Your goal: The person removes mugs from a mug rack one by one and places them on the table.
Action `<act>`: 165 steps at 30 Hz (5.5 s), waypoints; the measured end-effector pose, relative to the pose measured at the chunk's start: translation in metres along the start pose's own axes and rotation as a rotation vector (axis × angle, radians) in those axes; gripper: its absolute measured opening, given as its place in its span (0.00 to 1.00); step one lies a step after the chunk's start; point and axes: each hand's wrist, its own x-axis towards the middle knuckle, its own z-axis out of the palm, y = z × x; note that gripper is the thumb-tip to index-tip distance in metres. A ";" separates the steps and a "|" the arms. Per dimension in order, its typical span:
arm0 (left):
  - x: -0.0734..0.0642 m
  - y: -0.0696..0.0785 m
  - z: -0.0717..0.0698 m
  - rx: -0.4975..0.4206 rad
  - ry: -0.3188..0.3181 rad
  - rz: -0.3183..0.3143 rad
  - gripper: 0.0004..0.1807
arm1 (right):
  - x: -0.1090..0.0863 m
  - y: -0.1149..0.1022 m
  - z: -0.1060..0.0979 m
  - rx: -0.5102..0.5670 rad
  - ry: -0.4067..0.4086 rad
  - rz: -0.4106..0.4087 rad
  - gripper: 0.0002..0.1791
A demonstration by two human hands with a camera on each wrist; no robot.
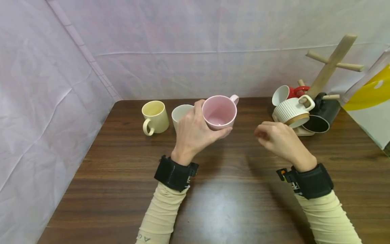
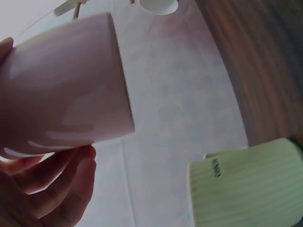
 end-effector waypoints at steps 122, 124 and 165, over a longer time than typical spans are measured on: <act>-0.021 -0.029 0.081 -0.051 -0.356 -0.306 0.51 | -0.003 0.004 -0.006 -0.011 0.022 0.046 0.03; -0.020 -0.030 0.078 -0.050 -0.364 -0.306 0.51 | -0.003 0.004 -0.007 -0.011 0.020 0.047 0.03; 0.000 -0.018 -0.019 -0.061 -0.808 0.123 0.03 | -0.003 0.003 -0.010 0.004 0.019 0.035 0.03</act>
